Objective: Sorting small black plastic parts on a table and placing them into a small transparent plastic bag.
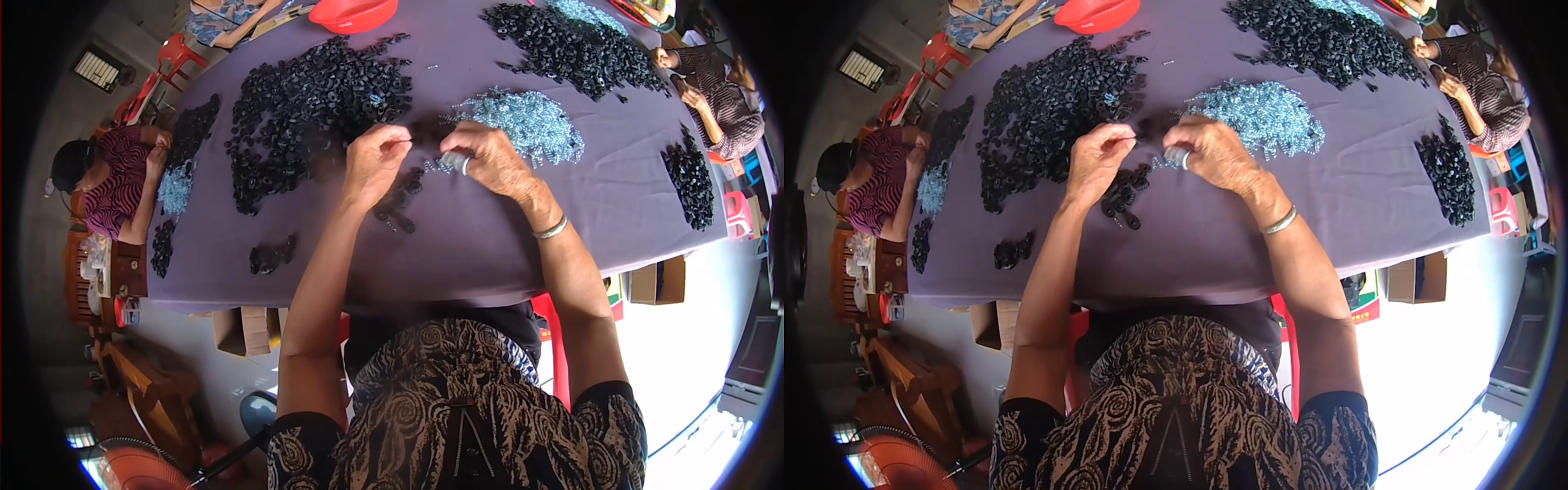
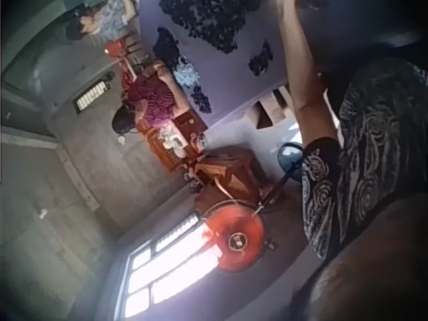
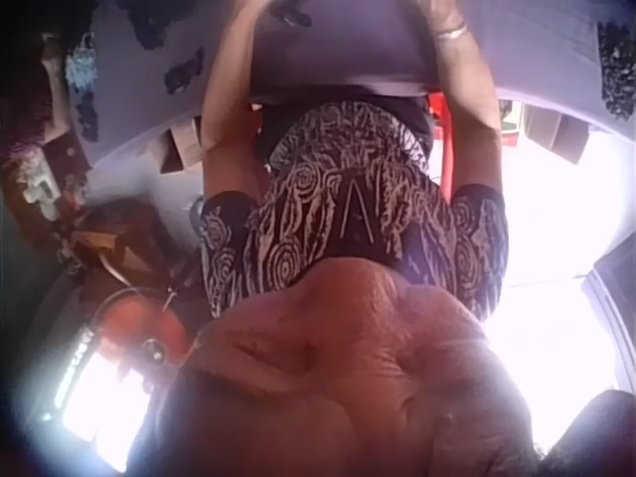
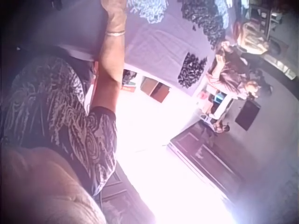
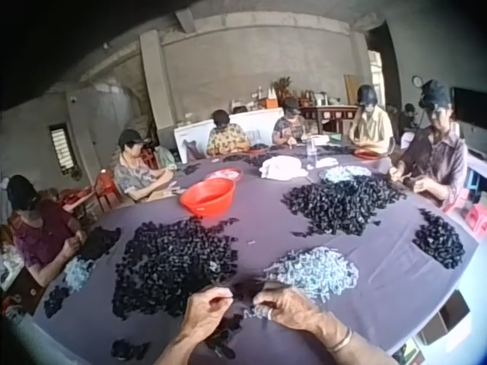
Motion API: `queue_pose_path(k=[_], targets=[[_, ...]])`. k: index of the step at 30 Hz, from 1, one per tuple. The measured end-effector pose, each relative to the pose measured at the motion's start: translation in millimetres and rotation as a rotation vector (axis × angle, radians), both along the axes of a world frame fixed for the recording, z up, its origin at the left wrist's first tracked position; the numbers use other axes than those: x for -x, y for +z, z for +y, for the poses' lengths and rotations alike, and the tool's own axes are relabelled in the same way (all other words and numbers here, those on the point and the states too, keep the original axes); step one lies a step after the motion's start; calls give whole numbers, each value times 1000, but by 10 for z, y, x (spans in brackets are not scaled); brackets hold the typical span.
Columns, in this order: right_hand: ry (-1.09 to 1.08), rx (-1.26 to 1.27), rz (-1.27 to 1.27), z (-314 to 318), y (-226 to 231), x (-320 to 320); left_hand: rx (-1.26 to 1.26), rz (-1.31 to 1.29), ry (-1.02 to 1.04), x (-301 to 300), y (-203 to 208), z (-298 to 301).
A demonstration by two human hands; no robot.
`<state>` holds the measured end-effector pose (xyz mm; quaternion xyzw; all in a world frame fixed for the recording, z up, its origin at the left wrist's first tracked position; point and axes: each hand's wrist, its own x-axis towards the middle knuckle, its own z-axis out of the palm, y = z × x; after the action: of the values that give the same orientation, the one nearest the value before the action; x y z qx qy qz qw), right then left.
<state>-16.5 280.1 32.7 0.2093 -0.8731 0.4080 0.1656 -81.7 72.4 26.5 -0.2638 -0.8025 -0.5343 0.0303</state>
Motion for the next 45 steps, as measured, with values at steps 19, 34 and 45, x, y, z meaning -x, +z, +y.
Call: queue_pose_path(k=[19,34,45], targets=[[-45,187,-133,-281,-15,-61,53,-9,193,-766,-101,-894],[227,-33,-177,-784,24,-363,376,236,155,-778,-161,-722],[223,-107,-255,-912,80,-462,191,95,206,-812,-195,-728]])
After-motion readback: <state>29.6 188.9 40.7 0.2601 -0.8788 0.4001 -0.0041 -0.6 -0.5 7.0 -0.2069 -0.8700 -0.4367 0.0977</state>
